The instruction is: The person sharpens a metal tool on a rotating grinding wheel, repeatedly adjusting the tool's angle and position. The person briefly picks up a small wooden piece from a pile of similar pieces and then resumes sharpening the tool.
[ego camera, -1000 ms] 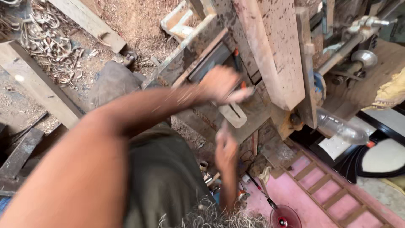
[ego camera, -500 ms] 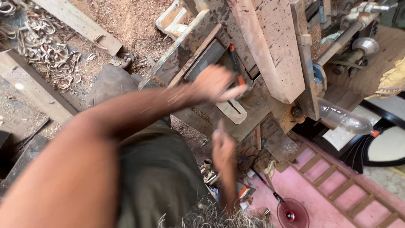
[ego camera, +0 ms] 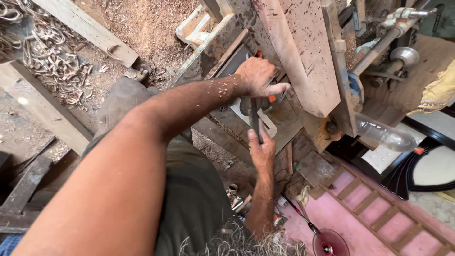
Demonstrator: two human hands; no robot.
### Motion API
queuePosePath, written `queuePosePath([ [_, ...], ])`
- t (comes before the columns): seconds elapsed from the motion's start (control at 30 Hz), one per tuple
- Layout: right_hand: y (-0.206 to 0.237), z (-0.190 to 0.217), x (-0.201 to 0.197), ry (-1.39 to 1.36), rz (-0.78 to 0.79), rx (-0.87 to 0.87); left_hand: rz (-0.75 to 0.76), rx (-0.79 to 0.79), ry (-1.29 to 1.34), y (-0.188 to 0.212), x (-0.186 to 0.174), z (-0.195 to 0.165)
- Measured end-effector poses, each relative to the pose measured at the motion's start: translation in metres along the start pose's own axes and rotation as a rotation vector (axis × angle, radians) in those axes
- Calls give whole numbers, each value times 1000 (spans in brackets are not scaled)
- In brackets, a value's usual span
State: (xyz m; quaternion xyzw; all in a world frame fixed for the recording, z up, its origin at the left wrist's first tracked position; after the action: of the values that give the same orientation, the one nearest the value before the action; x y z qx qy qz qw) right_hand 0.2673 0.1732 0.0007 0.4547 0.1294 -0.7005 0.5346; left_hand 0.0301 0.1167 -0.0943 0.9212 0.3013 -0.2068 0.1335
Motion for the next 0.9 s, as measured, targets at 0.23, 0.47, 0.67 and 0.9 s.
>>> queuePosePath([
  [0.23,-1,-10,28,545,-220,49,-62,37,31,17,0,1],
  [0.47,-15,-6,32,495,-99,-136,-7,-4,77,29,-6,-4],
  [0.67,-18,-15,35,242,-100,-275,67,-13,63,21,-5,-1],
  [0.9,13,-43,53,152,-70,-144,-86,-82,158,51,-3,0],
])
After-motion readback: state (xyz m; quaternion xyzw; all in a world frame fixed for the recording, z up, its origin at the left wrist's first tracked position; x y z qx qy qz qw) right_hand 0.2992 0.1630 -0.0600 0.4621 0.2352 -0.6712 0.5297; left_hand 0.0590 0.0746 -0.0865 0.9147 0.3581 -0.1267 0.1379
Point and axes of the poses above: each hand's wrist, its own y-axis away from the middle knuckle, its own x-axis out of the palm, z = x × y, the point moved 1 cm from there along -y, towards the middle knuckle, and after that the axes turned 8 degrees about -x, right-handed, at the moved point
